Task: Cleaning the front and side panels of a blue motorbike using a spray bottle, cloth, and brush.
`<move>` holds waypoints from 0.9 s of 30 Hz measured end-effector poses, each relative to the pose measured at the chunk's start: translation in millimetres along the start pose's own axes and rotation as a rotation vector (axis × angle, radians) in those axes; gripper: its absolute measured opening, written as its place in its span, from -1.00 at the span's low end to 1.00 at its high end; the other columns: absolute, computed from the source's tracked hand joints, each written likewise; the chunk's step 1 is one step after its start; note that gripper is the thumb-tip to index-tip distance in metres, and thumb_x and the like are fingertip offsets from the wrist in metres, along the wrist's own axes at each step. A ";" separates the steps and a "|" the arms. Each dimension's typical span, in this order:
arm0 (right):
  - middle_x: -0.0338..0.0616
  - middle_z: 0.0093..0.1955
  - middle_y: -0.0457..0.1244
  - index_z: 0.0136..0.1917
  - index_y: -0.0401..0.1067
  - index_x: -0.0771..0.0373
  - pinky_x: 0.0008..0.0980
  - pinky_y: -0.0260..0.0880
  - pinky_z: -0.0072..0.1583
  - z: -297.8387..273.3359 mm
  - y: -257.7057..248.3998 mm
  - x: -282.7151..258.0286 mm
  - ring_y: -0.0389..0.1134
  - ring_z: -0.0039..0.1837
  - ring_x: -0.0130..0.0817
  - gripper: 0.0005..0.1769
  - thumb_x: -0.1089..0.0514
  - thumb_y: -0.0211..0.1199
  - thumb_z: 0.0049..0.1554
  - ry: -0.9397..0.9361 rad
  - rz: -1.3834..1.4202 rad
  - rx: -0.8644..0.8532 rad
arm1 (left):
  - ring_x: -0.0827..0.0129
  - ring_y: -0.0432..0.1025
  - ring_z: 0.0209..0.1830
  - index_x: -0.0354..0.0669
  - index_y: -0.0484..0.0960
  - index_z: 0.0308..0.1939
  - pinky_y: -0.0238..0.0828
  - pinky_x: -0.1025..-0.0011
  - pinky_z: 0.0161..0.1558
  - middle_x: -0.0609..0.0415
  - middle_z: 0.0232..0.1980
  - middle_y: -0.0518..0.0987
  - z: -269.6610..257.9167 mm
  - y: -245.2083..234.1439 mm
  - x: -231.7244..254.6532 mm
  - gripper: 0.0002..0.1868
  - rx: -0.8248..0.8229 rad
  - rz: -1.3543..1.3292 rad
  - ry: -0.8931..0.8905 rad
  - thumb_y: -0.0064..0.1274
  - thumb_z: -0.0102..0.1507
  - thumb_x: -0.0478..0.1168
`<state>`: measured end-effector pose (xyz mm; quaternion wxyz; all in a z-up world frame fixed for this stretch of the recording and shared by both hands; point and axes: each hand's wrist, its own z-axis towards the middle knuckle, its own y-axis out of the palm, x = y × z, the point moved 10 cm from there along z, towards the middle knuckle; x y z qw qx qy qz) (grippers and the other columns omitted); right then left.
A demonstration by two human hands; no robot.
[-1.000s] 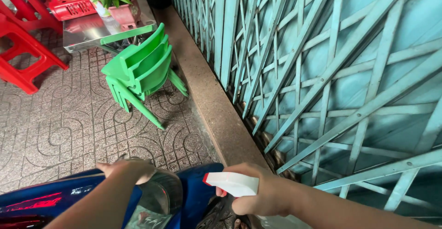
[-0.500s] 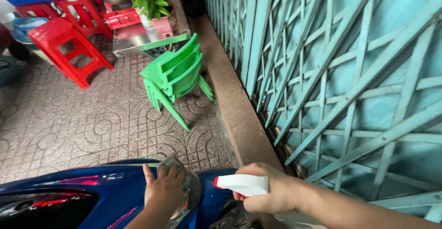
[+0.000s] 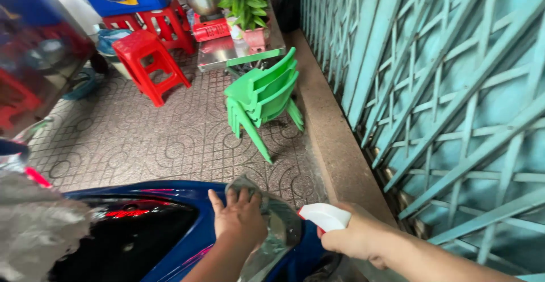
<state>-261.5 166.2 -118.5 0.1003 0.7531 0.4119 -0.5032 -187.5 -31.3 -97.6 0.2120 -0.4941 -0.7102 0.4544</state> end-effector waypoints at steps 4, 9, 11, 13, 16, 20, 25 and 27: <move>-0.07 -0.27 0.35 -0.21 0.54 0.30 -0.35 0.24 -0.22 24.8 16.1 8.3 0.27 -0.30 -0.36 -0.82 0.31 0.29 -0.16 0.190 -0.027 0.011 | 0.00 -0.29 0.69 0.03 0.02 0.60 -0.63 -0.42 0.48 0.04 0.67 -0.08 -18.0 2.1 -21.2 -0.20 0.017 -0.043 -0.018 -0.05 0.32 -0.02; -0.07 -0.24 0.35 -0.16 0.55 0.34 -0.31 0.38 -0.19 40.9 37.6 22.8 0.36 -0.29 -0.26 -0.80 0.26 0.45 -0.07 0.424 0.189 -0.070 | 0.01 -0.32 0.70 0.03 0.03 0.60 -0.66 -0.44 0.49 0.05 0.70 -0.14 -35.6 1.5 -37.9 -0.21 0.021 -0.136 -0.001 -0.07 0.33 0.01; -0.10 -0.25 0.35 -0.13 0.53 0.30 -0.27 0.39 -0.20 15.0 56.7 6.5 0.38 -0.29 -0.23 -0.78 0.19 0.45 -0.05 0.445 0.152 -0.122 | 0.02 -0.33 0.70 0.04 0.02 0.60 -0.65 -0.44 0.49 0.06 0.70 -0.15 -40.2 2.3 -43.5 -0.21 0.033 -0.151 0.004 -0.07 0.33 0.03; -0.13 -0.25 0.34 -0.11 0.51 0.26 -0.24 0.40 -0.22 -12.1 74.0 -7.9 0.39 -0.29 -0.20 -0.75 0.12 0.45 -0.03 0.468 0.118 -0.170 | 0.02 -0.34 0.70 0.05 0.01 0.60 -0.64 -0.44 0.49 0.07 0.70 -0.16 -44.5 1.9 -46.3 -0.21 0.043 -0.163 0.013 -0.08 0.33 0.05; -0.26 -0.27 0.28 -0.06 0.50 0.10 -0.29 0.32 -0.24 -35.0 79.1 -12.1 0.26 -0.33 -0.29 -0.73 -0.02 0.45 0.04 0.450 0.060 -0.116 | 0.00 -0.35 0.70 0.03 0.01 0.60 -0.60 -0.43 0.48 0.05 0.70 -0.16 -52.0 1.0 -44.1 -0.21 0.059 -0.165 0.045 -0.10 0.35 0.09; -0.16 -0.31 0.27 -0.08 0.46 0.26 -0.33 0.31 -0.31 -12.6 67.2 18.7 0.28 -0.38 -0.38 -0.66 -0.03 0.42 0.07 0.270 0.126 -0.131 | 0.02 -0.35 0.69 0.01 0.01 0.60 -0.57 -0.43 0.47 0.05 0.69 -0.15 -53.3 -1.2 -37.9 -0.25 0.087 -0.132 0.022 -0.16 0.37 0.09; -0.13 -0.31 0.23 -0.06 0.49 0.21 -0.33 0.27 -0.35 -27.4 56.0 10.5 0.24 -0.42 -0.39 -0.70 -0.01 0.40 0.05 0.221 0.118 -0.111 | 0.04 -0.37 0.68 0.04 0.01 0.59 -0.58 -0.44 0.46 0.08 0.68 -0.16 -33.3 1.7 -30.8 -0.31 0.111 -0.135 -0.104 -0.26 0.39 0.05; -0.20 -0.25 0.27 0.07 0.49 0.12 -0.34 0.25 -0.34 -40.2 51.7 6.0 0.21 -0.42 -0.41 -0.66 -0.01 0.42 0.06 0.244 0.086 -0.122 | 0.06 -0.31 0.67 0.08 0.08 0.56 -0.51 -0.44 0.46 0.08 0.67 -0.11 -38.0 -2.8 -31.4 -0.34 0.159 -0.126 -0.192 -0.29 0.38 0.06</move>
